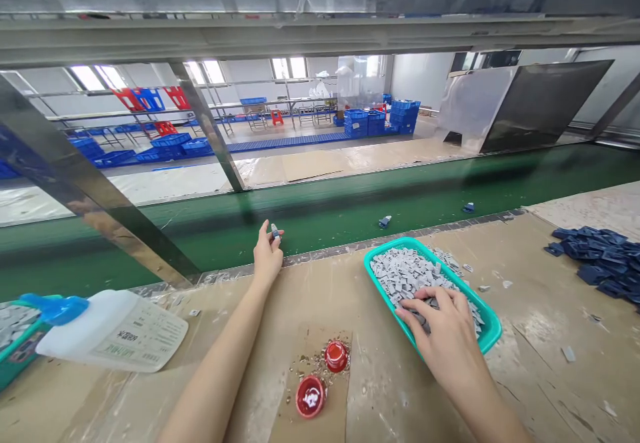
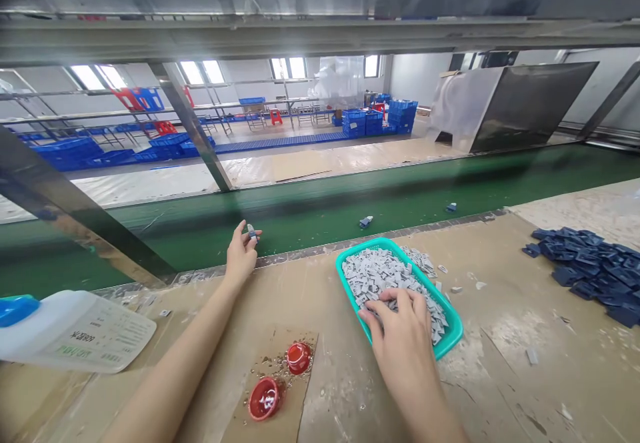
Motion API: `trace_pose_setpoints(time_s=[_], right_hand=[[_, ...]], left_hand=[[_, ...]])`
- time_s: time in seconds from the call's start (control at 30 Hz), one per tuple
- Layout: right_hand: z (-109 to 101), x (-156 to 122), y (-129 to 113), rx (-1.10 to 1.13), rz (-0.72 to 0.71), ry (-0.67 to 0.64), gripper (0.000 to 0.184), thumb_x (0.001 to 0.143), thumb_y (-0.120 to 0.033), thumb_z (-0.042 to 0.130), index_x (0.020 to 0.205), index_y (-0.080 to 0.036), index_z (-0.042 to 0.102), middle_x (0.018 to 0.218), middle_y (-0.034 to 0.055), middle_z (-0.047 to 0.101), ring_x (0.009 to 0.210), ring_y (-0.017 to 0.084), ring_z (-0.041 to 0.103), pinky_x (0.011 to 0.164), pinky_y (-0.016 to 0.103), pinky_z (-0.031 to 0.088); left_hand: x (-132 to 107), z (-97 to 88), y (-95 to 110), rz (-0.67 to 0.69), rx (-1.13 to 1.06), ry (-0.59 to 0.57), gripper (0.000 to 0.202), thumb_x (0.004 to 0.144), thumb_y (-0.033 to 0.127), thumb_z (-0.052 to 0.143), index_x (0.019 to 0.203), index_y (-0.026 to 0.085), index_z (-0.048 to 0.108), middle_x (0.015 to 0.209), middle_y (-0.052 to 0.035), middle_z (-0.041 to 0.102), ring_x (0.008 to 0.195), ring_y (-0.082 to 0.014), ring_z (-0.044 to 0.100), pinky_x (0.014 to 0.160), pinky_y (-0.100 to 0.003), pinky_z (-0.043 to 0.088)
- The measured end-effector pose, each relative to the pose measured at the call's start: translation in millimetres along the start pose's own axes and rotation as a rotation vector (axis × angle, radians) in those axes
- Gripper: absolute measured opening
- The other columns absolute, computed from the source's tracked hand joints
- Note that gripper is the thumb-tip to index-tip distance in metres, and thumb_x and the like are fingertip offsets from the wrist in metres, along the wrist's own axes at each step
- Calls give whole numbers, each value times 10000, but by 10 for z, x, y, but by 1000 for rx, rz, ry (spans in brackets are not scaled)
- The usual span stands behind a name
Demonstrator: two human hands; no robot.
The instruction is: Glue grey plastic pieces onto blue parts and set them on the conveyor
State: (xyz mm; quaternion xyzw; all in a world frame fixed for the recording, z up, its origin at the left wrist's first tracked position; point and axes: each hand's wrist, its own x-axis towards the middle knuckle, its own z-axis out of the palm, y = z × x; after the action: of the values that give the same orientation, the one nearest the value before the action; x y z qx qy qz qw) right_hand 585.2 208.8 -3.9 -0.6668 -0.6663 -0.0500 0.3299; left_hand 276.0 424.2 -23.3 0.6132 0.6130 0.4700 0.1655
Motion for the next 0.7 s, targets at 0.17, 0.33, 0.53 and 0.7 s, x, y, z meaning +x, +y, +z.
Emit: trace_pose_setpoints(time_s=[0.17,0.33,0.53,0.7], right_hand=[[75,-19,45,-51,-78,-8,241,899,-357,521,845,-207,701,973,122,579,939,324,457,765,467,423],[60,-46,-13,-49,-48,-45,376,955,-426,382,900,-187,667,1056,145,570,1002,343,453,767,470,409],[-130,-6,-92,118,-37,-1,312,957,-422,389,1004,-207,610,1122,118,586,1079,316,475,848,453,405],[-206,-177,-339,632,75,-272,173,935,-358,486,1040,-243,561,918,36,665,819,181,624,707,295,477]], left_hand=[[-65,-24,-55,30,74,47,660,858,156,446,1456,245,182,1187,-98,635,1055,-223,613,933,-387,441],[-81,-32,-109,53,179,55,629,848,158,452,1438,195,236,1148,-140,640,976,-287,624,862,-458,474],[-100,44,-147,186,274,7,552,823,75,419,1367,162,376,1149,-153,618,1082,-299,554,918,-478,452],[-162,70,-87,265,338,52,535,814,41,400,1340,134,418,1175,-171,557,1220,-304,421,1040,-494,351]])
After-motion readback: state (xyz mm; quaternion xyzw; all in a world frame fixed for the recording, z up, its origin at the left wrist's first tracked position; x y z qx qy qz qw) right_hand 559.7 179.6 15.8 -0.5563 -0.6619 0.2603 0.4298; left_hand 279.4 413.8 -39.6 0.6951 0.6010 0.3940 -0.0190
